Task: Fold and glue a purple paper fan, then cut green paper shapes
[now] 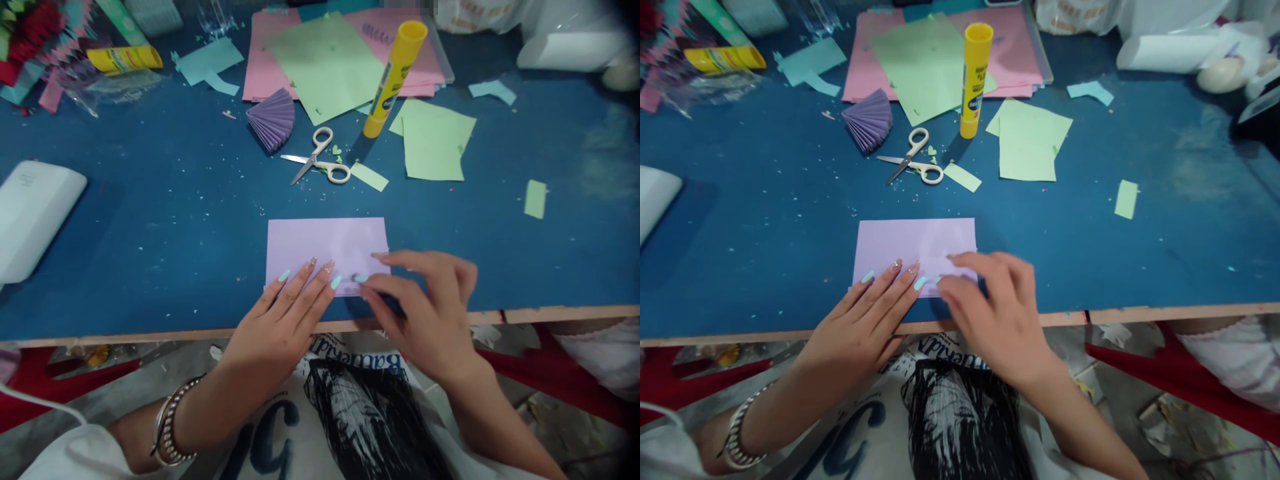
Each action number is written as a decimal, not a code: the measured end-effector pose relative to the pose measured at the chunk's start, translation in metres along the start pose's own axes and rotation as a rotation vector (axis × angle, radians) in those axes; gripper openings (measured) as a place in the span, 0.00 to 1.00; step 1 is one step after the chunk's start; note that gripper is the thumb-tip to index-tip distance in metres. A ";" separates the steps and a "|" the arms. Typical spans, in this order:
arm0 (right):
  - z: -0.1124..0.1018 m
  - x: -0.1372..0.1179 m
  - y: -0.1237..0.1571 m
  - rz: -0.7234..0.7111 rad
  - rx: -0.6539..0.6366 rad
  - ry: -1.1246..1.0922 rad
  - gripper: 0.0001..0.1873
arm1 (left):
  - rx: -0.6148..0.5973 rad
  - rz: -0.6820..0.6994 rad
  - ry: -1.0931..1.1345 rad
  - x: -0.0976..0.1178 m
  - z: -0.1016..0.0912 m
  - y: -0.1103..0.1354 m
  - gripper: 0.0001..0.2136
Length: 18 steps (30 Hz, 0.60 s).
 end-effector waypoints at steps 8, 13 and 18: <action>0.010 -0.032 0.008 -0.194 -0.096 -0.043 0.23 | 0.050 -0.003 -0.008 -0.001 -0.001 0.000 0.20; 0.022 -0.039 0.016 -0.147 -0.231 0.040 0.27 | 0.012 -0.023 -0.011 -0.001 -0.001 0.000 0.22; 0.028 -0.041 0.020 -0.118 -0.246 0.088 0.26 | -0.008 -0.033 -0.012 0.000 0.000 -0.001 0.23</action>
Point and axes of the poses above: each hand's wrist, its own y-axis away from the middle knuckle, its own z-axis out of the palm, x = y × z, the point moved 5 cm from there along -y, towards the middle knuckle, and after that the axes turned 9 degrees about -z, right-handed, at the moved point
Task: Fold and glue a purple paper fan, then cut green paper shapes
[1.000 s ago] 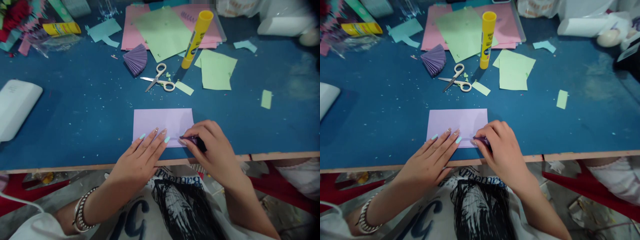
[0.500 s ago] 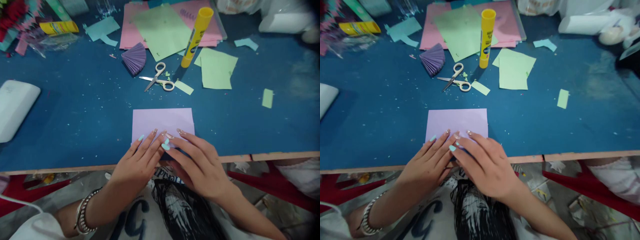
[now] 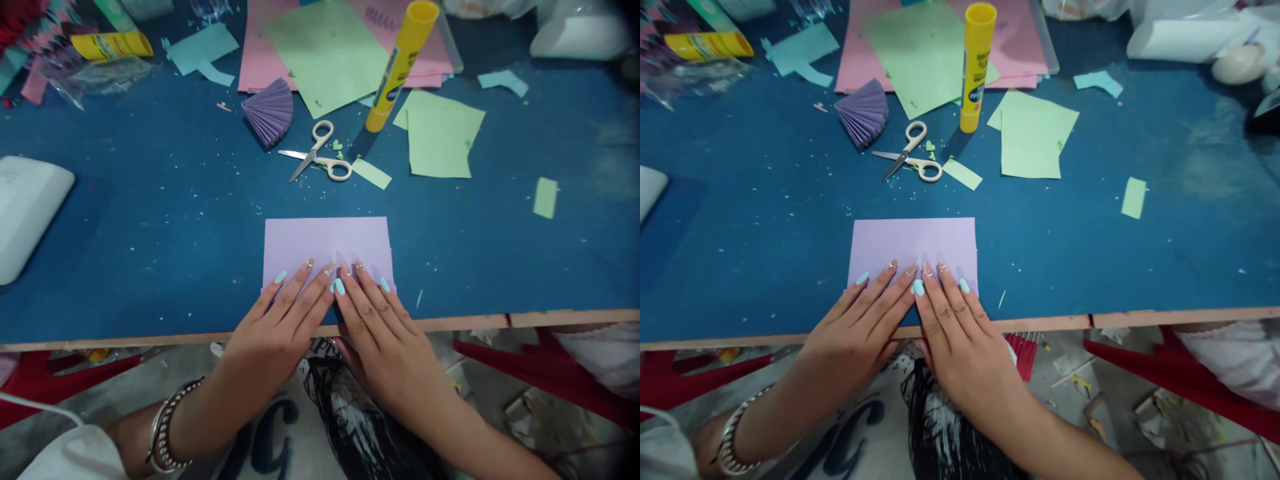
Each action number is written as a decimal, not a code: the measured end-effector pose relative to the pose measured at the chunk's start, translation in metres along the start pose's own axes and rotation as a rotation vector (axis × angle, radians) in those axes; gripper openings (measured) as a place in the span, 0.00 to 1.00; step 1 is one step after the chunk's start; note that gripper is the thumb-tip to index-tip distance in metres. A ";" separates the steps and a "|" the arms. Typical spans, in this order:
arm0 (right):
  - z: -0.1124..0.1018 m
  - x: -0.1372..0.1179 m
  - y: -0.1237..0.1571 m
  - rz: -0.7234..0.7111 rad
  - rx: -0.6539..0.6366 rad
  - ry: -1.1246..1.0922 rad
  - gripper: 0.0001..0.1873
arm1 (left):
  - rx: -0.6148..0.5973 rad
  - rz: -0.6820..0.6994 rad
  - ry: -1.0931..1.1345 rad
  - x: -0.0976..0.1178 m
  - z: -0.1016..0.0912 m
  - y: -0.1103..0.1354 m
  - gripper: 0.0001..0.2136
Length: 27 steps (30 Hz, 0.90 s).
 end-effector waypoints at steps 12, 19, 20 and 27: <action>0.002 -0.002 0.000 0.055 -0.036 0.017 0.27 | 0.086 0.018 -0.108 0.002 0.002 0.000 0.20; 0.002 -0.001 0.002 0.037 -0.048 0.045 0.27 | 0.090 0.011 -0.122 0.002 0.002 0.000 0.21; 0.003 -0.001 0.002 0.034 -0.051 0.046 0.26 | 0.092 0.009 -0.119 0.002 0.002 0.001 0.21; 0.004 -0.005 0.002 0.045 -0.045 0.105 0.25 | 0.090 0.038 -0.073 0.001 0.004 0.002 0.20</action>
Point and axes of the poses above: each hand's wrist, its own y-axis away from the middle knuckle, its own z-axis out of the palm, x = y × z, the point moved 5 cm from there along -y, towards the middle knuckle, and after that the axes turned 9 degrees about -z, right-handed, at the moved point
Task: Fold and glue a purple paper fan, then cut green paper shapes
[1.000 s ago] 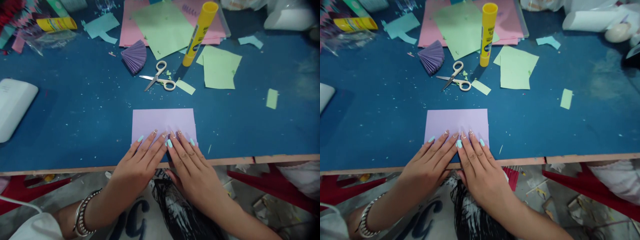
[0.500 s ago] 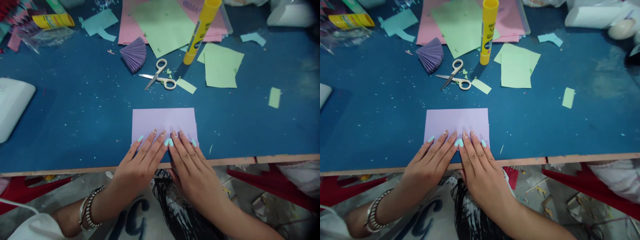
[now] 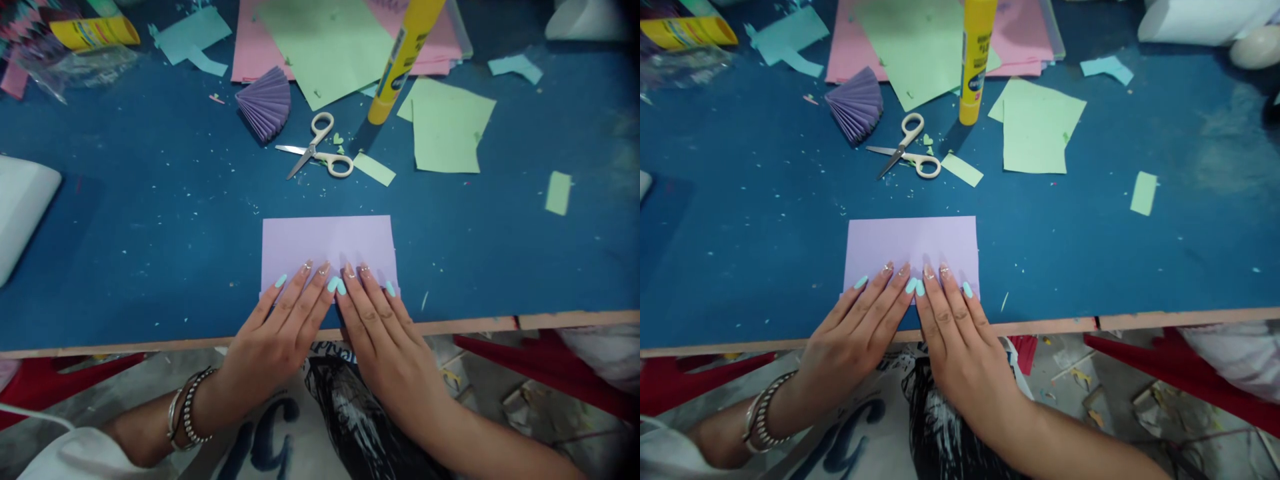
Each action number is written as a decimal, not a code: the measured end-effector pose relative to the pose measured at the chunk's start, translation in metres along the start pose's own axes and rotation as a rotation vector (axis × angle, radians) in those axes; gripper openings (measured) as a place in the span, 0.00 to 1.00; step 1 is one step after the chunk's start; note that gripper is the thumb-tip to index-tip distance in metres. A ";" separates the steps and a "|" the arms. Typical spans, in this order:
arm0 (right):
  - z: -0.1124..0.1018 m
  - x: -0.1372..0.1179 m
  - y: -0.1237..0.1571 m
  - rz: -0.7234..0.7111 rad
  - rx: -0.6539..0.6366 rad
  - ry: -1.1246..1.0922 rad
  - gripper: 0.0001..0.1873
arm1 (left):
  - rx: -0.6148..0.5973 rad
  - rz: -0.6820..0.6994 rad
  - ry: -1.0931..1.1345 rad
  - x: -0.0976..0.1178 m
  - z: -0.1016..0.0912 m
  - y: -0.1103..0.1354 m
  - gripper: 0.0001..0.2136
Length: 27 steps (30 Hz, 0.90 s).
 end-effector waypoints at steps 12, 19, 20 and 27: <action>-0.005 0.000 -0.004 -0.037 -0.027 0.047 0.24 | 0.019 -0.003 -0.015 -0.001 -0.004 -0.001 0.19; -0.008 0.001 -0.006 -0.076 -0.028 0.018 0.23 | -0.021 0.012 0.018 -0.002 -0.004 -0.003 0.19; -0.008 0.001 -0.006 -0.075 -0.027 0.011 0.23 | -0.021 0.013 0.022 -0.003 -0.004 -0.003 0.19; -0.010 0.001 -0.004 -0.070 -0.007 -0.016 0.23 | -0.016 0.014 0.040 -0.002 -0.005 -0.003 0.19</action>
Point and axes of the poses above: each hand's wrist, its own y-axis away from the middle knuckle, its own z-axis out of the palm, x = y × z, the point moved 5 cm from there along -y, towards the middle knuckle, and after that the axes turned 9 degrees about -z, right-handed, at the moved point
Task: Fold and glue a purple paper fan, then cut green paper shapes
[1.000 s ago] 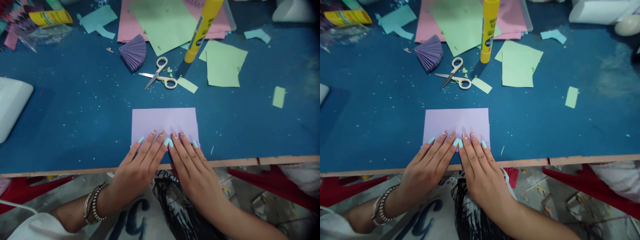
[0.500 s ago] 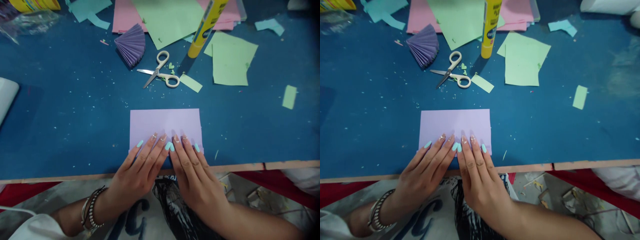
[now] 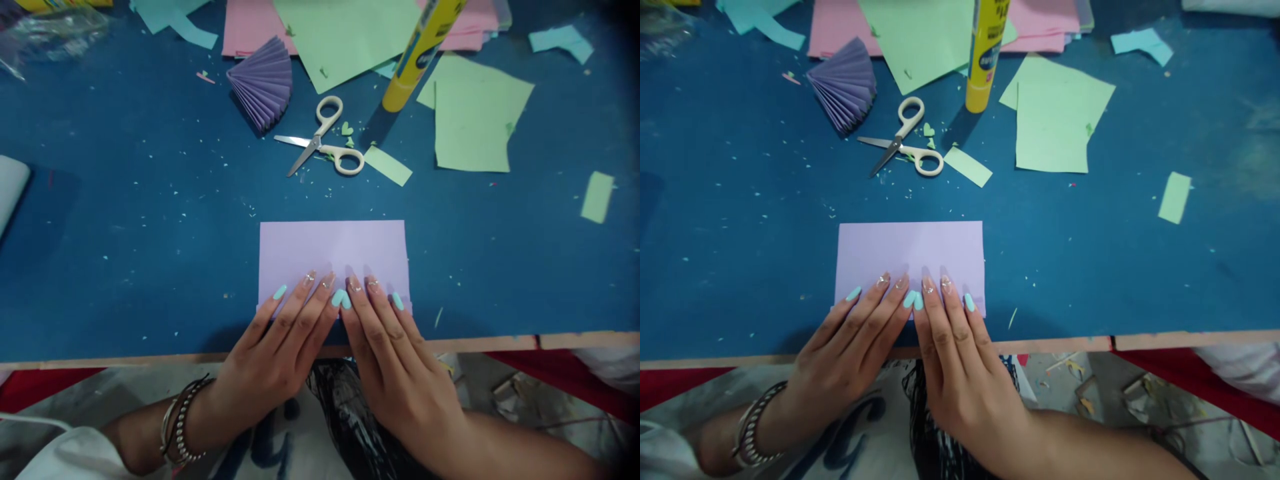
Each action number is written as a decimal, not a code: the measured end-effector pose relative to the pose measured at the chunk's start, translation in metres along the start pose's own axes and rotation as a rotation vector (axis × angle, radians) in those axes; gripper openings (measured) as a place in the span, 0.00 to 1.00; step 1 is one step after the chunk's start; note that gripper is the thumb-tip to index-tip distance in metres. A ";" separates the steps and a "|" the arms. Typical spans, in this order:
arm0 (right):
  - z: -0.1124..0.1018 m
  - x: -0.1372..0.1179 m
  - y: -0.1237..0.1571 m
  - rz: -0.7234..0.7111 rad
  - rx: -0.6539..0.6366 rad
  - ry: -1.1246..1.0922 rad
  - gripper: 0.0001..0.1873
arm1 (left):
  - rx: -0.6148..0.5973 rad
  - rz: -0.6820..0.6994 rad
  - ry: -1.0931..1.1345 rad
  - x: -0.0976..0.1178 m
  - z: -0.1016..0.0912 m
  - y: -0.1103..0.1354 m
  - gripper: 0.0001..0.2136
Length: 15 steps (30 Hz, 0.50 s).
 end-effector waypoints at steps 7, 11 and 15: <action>0.005 0.004 0.003 0.059 0.062 -0.068 0.22 | 0.011 -0.009 0.006 0.000 -0.001 0.000 0.18; 0.010 0.004 0.005 0.076 0.072 -0.099 0.22 | 0.010 -0.003 0.005 -0.001 -0.001 0.000 0.18; 0.012 0.003 0.006 0.100 0.083 -0.125 0.20 | 0.010 -0.016 0.007 0.000 0.000 0.000 0.19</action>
Point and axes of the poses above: each hand's wrist, its own y-axis away from the middle knuckle, its own z-axis out of the palm, x = y × z, the point moved 5 cm from there along -y, towards the middle knuckle, and after that the axes turned 9 degrees about -z, right-handed, at the moved point
